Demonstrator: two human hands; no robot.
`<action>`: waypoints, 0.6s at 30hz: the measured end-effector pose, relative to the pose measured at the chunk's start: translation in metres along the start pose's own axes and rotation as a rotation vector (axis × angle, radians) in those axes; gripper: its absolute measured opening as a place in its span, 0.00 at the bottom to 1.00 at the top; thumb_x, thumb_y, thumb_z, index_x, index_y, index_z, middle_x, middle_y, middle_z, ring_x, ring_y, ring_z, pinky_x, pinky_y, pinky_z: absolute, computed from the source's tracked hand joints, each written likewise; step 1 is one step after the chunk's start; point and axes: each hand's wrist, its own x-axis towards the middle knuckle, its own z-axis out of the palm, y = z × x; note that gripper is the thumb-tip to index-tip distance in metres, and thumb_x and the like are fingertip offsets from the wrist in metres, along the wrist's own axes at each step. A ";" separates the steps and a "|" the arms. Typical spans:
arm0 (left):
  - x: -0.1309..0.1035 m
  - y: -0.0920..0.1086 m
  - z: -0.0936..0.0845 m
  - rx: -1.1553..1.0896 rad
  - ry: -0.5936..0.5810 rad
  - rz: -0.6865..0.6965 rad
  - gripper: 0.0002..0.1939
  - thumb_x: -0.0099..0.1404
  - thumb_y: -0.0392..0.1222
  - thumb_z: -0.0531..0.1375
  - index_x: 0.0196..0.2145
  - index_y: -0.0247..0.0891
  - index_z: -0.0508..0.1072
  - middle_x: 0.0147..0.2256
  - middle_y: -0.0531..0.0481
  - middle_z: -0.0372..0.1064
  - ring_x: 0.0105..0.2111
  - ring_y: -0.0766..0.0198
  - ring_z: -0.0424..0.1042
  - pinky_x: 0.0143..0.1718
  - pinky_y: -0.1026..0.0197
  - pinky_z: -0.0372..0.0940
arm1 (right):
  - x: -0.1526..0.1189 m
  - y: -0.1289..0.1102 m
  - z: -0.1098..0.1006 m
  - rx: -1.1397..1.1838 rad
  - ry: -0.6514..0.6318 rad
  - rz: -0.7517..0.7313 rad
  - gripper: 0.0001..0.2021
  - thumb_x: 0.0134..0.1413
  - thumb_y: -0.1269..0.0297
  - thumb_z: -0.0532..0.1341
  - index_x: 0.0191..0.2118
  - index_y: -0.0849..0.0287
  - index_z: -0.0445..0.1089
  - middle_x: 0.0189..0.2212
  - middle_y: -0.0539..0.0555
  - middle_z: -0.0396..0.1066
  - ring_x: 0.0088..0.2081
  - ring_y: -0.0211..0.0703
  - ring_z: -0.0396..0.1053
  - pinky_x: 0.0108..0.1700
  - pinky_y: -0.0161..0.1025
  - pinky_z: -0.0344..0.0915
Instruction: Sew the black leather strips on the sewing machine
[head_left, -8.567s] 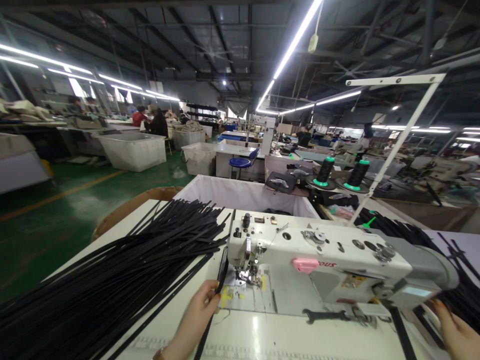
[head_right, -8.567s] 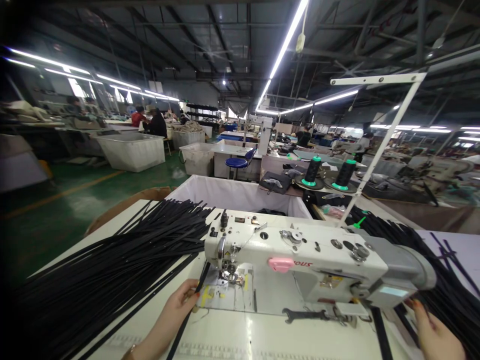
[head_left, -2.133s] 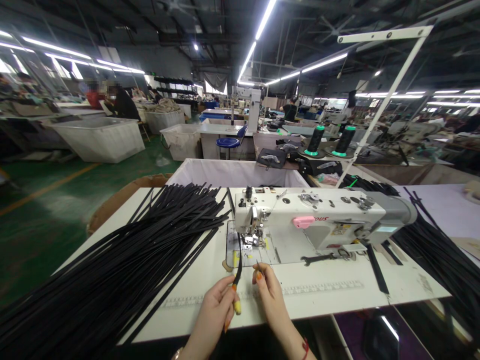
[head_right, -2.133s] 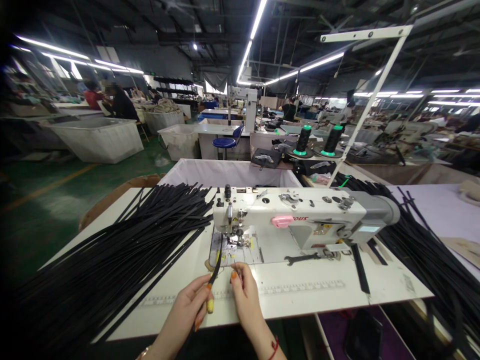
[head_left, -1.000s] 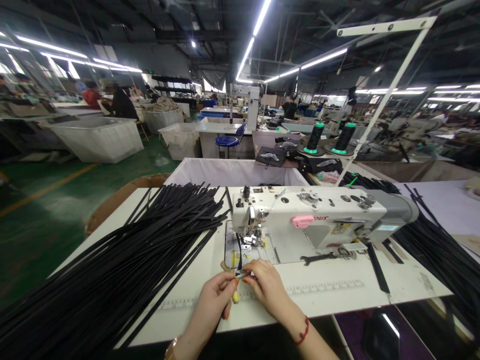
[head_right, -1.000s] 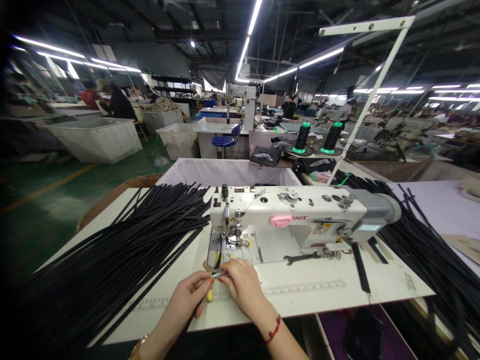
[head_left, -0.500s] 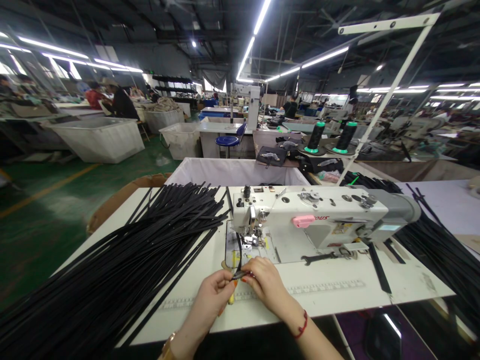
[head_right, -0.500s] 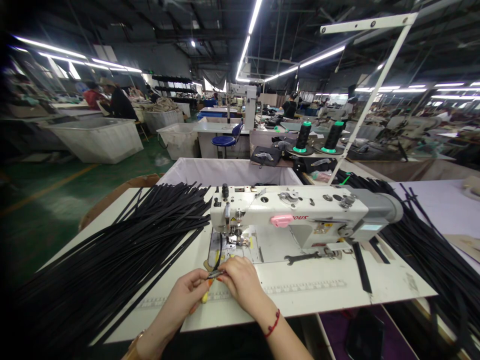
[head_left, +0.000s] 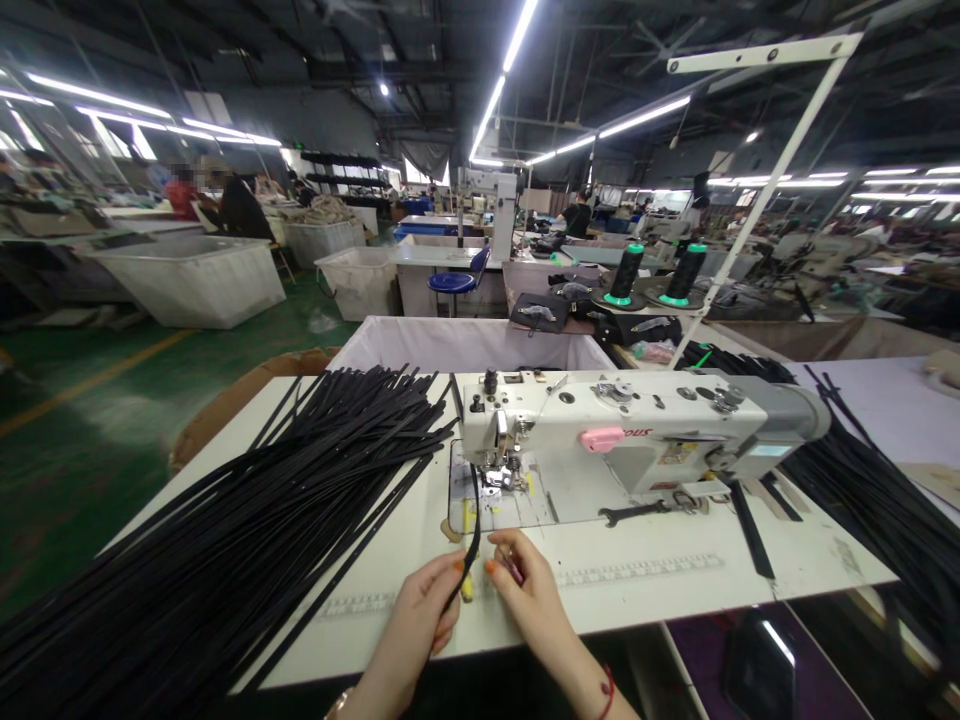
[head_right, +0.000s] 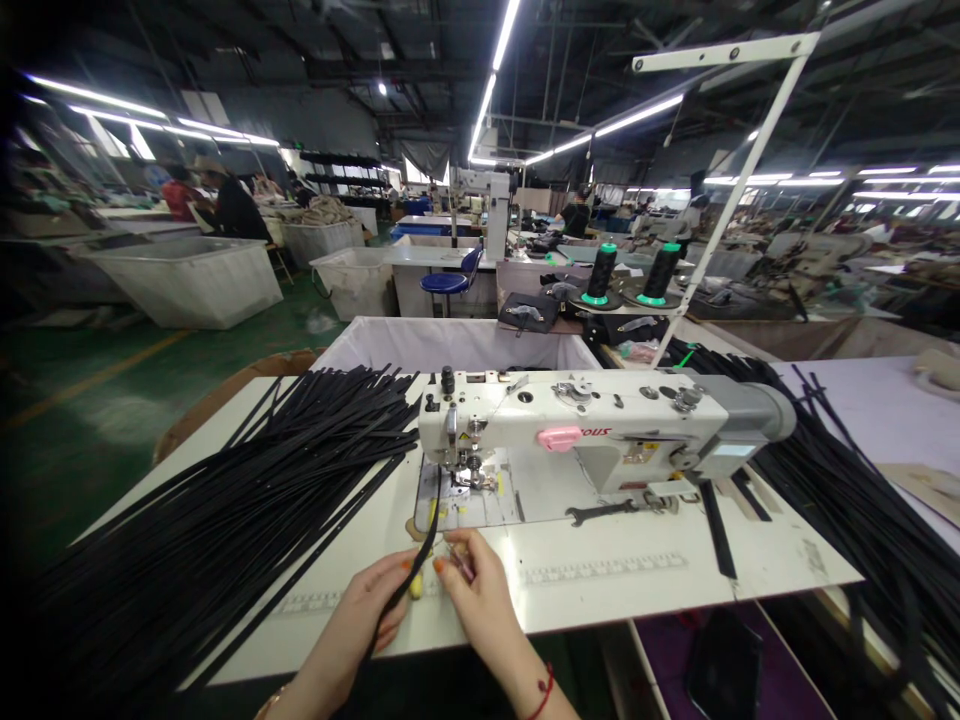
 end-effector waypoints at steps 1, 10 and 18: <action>-0.001 -0.005 0.000 -0.049 -0.002 -0.025 0.27 0.54 0.60 0.63 0.39 0.32 0.72 0.14 0.63 0.49 0.11 0.76 0.43 0.12 0.71 0.42 | -0.004 -0.001 0.004 0.002 -0.009 0.032 0.11 0.57 0.58 0.59 0.43 0.57 0.68 0.29 0.49 0.66 0.31 0.40 0.64 0.35 0.38 0.62; -0.023 -0.030 0.002 -0.181 0.057 -0.032 0.25 0.48 0.56 0.70 0.35 0.35 0.72 0.21 0.54 0.65 0.19 0.69 0.63 0.20 0.69 0.57 | -0.032 -0.008 0.026 0.111 -0.031 0.159 0.11 0.54 0.61 0.61 0.42 0.59 0.73 0.41 0.58 0.75 0.44 0.50 0.72 0.49 0.46 0.66; -0.035 -0.033 -0.011 0.118 0.028 0.114 0.27 0.52 0.61 0.66 0.40 0.35 0.75 0.34 0.44 0.74 0.26 0.62 0.69 0.22 0.66 0.58 | -0.048 -0.005 0.031 0.207 -0.065 0.167 0.15 0.52 0.57 0.64 0.43 0.61 0.73 0.37 0.57 0.76 0.40 0.49 0.72 0.45 0.44 0.68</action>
